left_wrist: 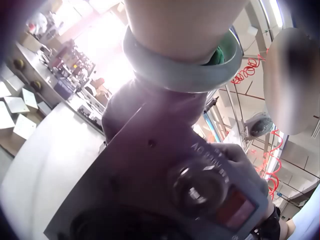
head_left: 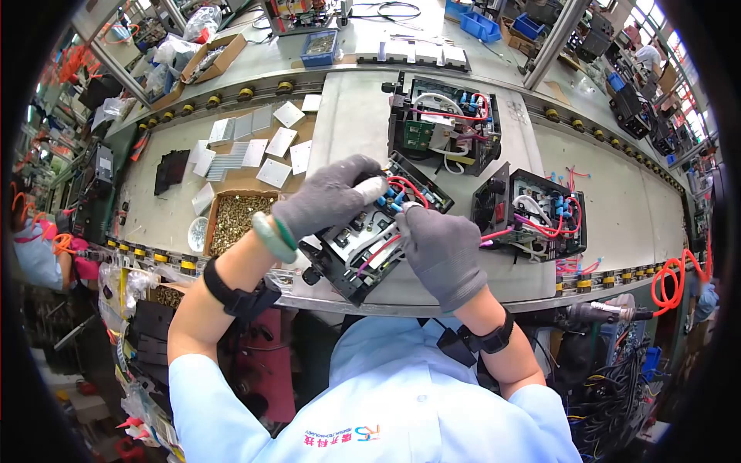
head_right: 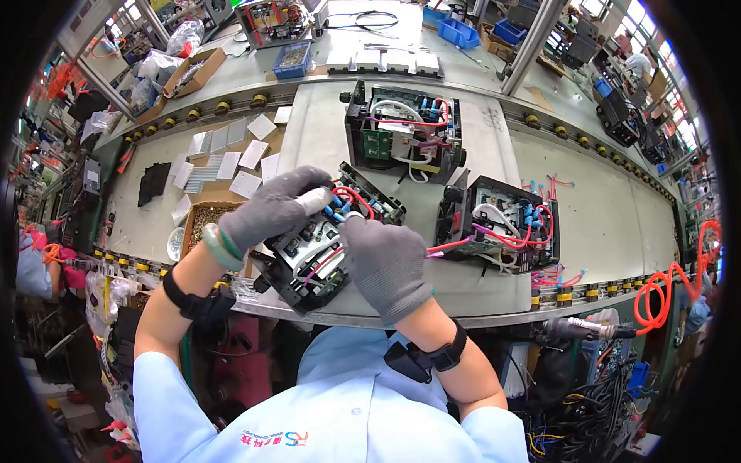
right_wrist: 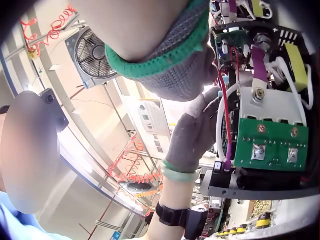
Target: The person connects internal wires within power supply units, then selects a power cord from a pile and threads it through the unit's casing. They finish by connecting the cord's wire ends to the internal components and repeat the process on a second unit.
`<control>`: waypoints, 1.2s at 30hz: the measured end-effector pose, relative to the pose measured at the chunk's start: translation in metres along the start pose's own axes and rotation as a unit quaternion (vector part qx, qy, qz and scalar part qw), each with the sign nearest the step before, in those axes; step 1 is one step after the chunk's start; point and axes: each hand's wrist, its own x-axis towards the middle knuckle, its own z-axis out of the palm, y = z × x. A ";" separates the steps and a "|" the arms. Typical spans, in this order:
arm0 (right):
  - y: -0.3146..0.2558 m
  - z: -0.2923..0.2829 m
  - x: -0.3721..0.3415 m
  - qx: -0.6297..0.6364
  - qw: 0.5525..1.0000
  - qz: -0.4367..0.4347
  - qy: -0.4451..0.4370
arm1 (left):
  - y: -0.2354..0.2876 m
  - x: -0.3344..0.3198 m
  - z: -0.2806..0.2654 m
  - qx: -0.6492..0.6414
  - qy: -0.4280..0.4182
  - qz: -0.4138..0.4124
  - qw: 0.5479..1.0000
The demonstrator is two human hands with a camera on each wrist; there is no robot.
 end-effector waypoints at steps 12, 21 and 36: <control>-0.010 0.010 0.003 -0.065 0.998 0.022 -0.015 | -0.020 0.006 0.008 -0.039 0.010 0.034 0.999; -0.021 0.009 0.007 -0.100 0.994 0.035 -0.042 | -0.017 0.007 0.010 -0.031 0.017 0.031 0.999; -0.019 0.004 0.008 -0.097 0.992 0.020 -0.072 | -0.012 0.016 0.001 -0.047 -0.144 -0.027 0.988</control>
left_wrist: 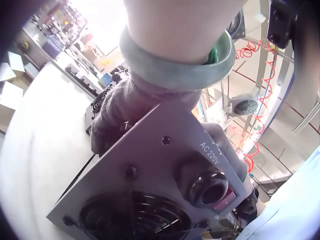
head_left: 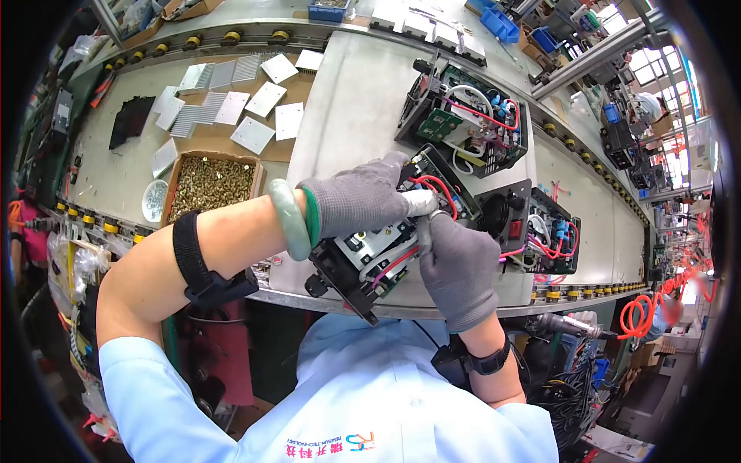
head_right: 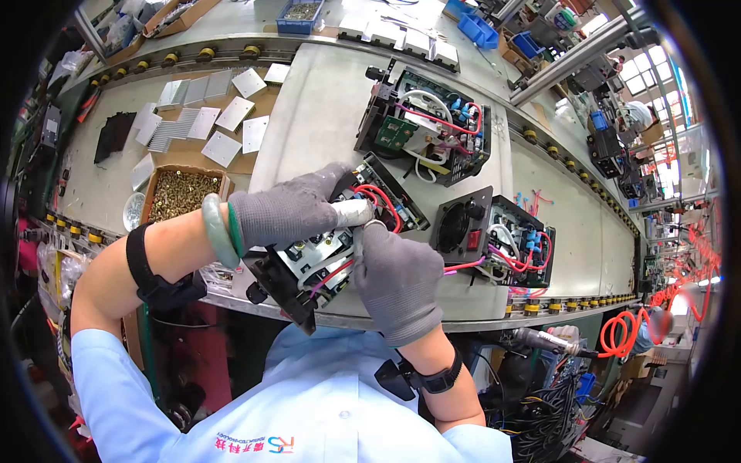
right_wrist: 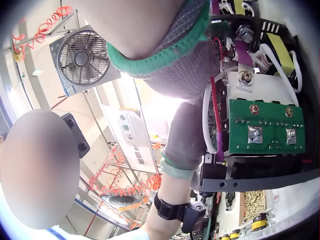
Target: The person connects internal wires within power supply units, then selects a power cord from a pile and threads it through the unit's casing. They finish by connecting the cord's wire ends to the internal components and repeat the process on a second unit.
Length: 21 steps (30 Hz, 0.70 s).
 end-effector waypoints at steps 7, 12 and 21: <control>0.003 -0.004 0.006 0.009 1.000 -0.015 -0.016 | 0.015 -0.004 -0.005 0.051 -0.012 -0.017 0.998; 0.005 -0.001 0.006 -0.033 0.997 -0.007 -0.065 | 0.012 0.001 -0.002 0.184 0.024 0.035 0.982; 0.023 -0.003 0.003 0.058 0.997 -0.022 -0.053 | 0.029 -0.013 -0.010 0.012 -0.041 -0.062 0.997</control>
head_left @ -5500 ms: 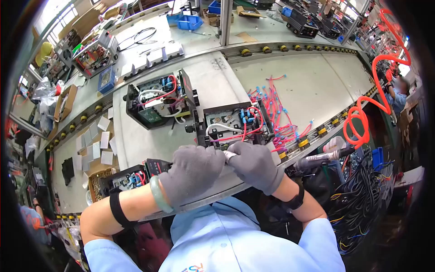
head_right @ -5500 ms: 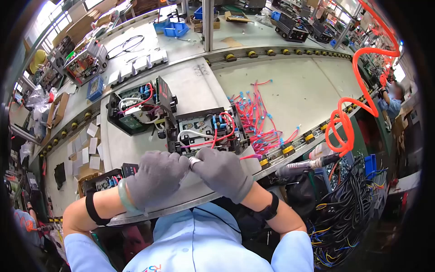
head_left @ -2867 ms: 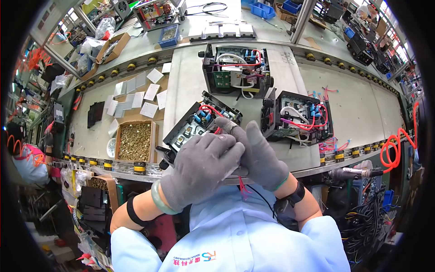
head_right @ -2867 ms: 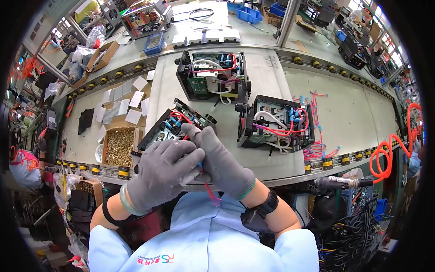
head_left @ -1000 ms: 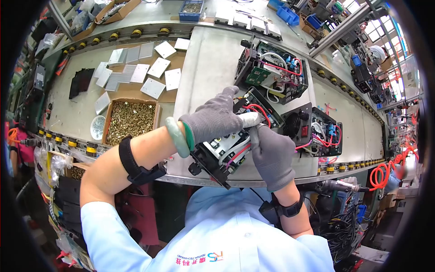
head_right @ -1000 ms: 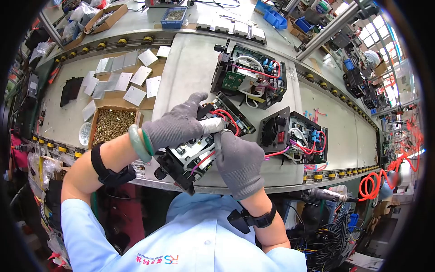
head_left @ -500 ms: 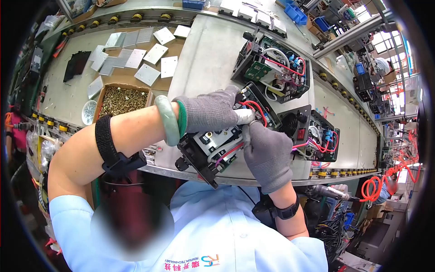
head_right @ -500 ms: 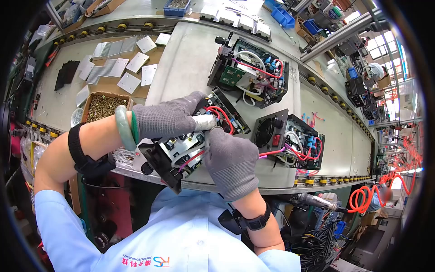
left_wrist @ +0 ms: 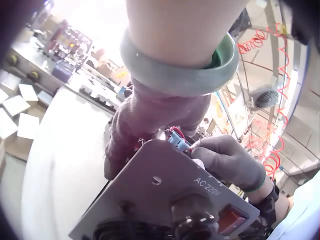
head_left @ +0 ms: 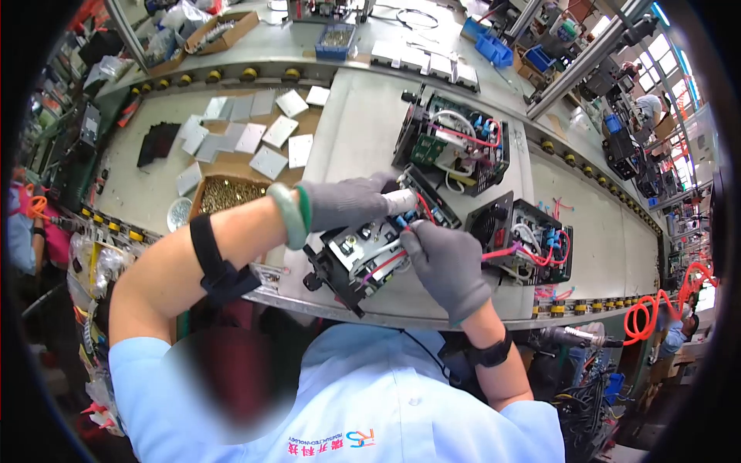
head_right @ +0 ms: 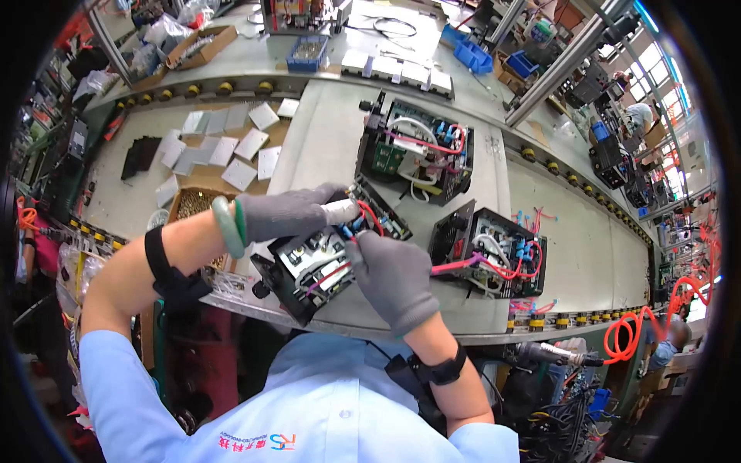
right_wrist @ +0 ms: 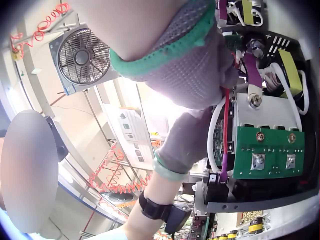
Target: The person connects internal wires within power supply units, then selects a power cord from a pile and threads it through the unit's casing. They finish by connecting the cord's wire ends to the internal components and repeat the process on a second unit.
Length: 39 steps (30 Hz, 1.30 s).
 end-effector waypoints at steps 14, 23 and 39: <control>-0.006 0.021 -0.002 0.009 0.999 -0.011 0.052 | -0.004 0.002 0.012 -0.021 0.070 0.017 0.997; -0.004 0.013 -0.005 0.038 0.997 0.023 0.067 | -0.029 -0.007 0.022 -0.197 0.091 0.052 0.975; -0.006 0.027 0.004 -0.004 0.992 -0.001 0.126 | -0.045 0.006 0.028 0.053 0.192 0.116 0.973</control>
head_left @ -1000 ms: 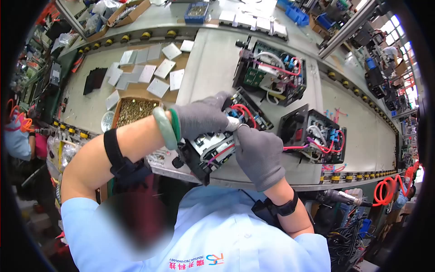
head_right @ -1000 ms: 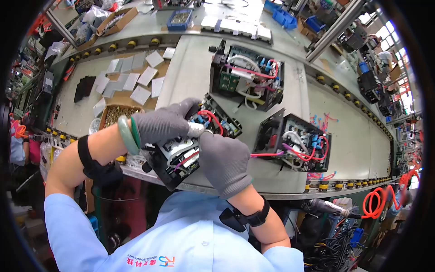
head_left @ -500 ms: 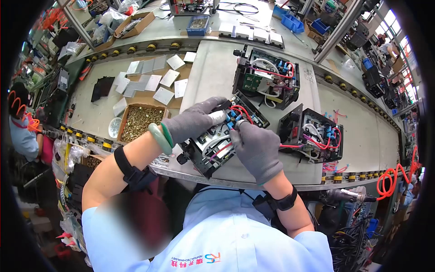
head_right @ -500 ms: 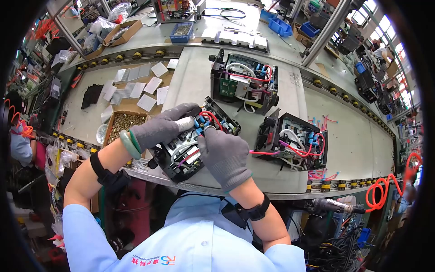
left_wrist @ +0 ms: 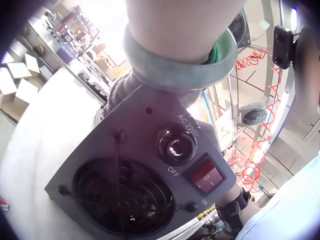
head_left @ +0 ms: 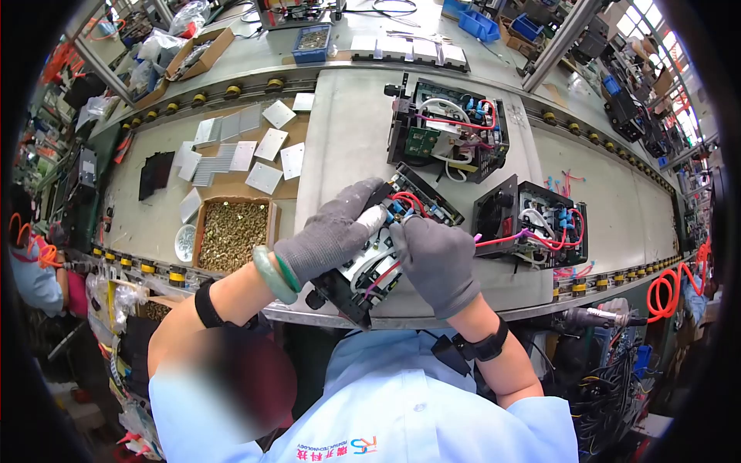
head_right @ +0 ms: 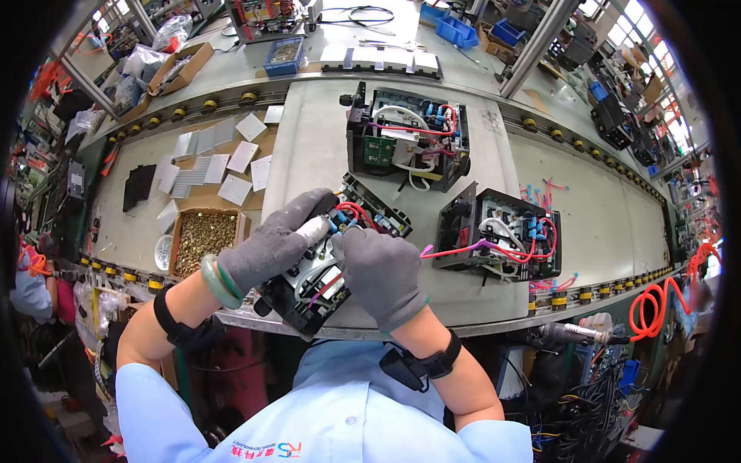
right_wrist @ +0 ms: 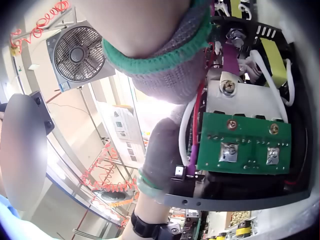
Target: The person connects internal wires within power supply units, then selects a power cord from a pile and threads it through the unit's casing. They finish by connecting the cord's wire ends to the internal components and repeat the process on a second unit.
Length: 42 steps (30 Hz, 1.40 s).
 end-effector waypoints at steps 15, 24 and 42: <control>0.009 -0.025 0.010 0.064 0.995 0.014 -0.074 | 0.009 0.001 0.005 -0.106 0.024 0.001 0.994; 0.016 -0.013 0.003 0.041 0.995 -0.009 -0.089 | 0.030 0.009 0.000 -0.062 -0.043 -0.145 0.986; 0.054 -0.085 -0.056 0.225 0.925 -0.167 -0.257 | 0.007 -0.111 0.093 0.211 0.383 0.117 0.891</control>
